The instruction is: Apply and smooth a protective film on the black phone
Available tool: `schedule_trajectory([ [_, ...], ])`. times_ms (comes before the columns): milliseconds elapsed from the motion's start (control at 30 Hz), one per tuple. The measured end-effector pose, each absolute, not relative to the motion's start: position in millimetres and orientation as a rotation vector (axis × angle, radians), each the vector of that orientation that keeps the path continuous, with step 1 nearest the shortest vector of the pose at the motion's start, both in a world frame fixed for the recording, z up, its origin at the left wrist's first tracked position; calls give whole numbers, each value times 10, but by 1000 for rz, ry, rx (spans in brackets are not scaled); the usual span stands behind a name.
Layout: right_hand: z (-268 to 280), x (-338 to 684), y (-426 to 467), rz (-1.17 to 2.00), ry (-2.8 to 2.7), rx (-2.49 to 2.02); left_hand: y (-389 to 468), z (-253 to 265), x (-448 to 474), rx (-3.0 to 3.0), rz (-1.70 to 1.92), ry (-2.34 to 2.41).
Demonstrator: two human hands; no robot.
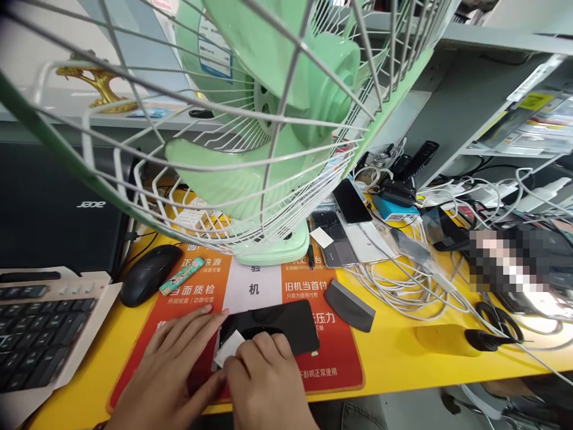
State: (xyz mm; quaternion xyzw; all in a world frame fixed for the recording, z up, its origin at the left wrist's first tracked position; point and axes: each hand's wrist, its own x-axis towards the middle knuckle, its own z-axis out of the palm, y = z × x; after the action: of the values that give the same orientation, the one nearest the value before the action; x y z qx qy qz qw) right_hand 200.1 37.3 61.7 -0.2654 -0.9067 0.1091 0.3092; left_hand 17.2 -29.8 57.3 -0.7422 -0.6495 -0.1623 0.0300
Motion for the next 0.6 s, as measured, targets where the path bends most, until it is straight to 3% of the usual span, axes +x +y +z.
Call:
schedule_trajectory([
  [267,694,2790,697,205,-2422,-984,-295,625,196,-2290,-515,-2068],
  [600,583,2010,339,305,-2421,-660,-297,638,196,-2328,-503,-2025],
])
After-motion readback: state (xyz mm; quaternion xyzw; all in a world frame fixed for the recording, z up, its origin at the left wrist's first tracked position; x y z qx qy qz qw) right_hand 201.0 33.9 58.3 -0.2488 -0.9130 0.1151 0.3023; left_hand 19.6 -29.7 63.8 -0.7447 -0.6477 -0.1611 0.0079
